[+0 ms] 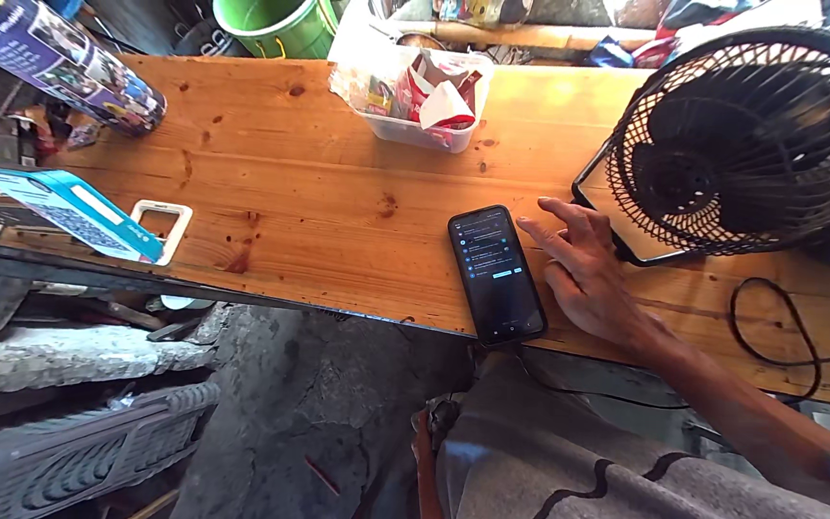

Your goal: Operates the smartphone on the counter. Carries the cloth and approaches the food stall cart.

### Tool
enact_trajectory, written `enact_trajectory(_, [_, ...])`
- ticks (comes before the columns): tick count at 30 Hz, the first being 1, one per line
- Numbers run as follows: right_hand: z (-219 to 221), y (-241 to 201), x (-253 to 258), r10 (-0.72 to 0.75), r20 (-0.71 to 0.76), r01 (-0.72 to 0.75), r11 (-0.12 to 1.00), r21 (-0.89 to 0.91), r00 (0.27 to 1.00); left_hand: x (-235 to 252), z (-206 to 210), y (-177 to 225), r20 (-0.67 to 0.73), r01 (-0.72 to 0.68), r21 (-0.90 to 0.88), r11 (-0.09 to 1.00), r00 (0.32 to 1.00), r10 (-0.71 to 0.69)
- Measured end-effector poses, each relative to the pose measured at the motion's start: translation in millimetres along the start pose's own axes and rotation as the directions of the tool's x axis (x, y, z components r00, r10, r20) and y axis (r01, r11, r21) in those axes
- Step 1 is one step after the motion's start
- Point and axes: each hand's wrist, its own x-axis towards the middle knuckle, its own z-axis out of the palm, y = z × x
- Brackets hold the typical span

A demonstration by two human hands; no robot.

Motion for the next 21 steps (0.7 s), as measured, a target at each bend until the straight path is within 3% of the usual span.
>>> enact_trajectory(5, [-1.6,1.6,-1.1,-0.062,-0.047,0.066,0.994,0.085,0.997,4.7,2.9,-4.5,-0.026,0.023,-0.069,0.997,0.999,-0.024])
enact_trajectory(10, [-3.2,1.9,-1.6,-0.269,-0.043,0.272,0.946,0.178,0.962,5.3,0.8,-5.6,-0.018,0.004,-0.074,0.997,1.000,-0.006])
enact_trajectory(12, [-1.1,0.5,-1.5,-0.243,0.014,0.239,0.960,0.146,0.970,6.8,0.8,-6.2,-0.020,0.036,-0.095,0.995,0.999,-0.038])
enact_trajectory(15, [1.5,-2.8,-0.4,-0.092,0.089,0.090,0.996,0.025,0.992,3.3,-0.7,-1.0,-0.014,0.084,-0.128,0.988,0.996,-0.086])
enact_trajectory(21, [3.0,-3.4,0.7,-0.004,0.053,0.006,0.999,-0.035,0.999,1.1,-1.3,-1.6,-0.021,0.068,-0.096,0.993,0.997,-0.070])
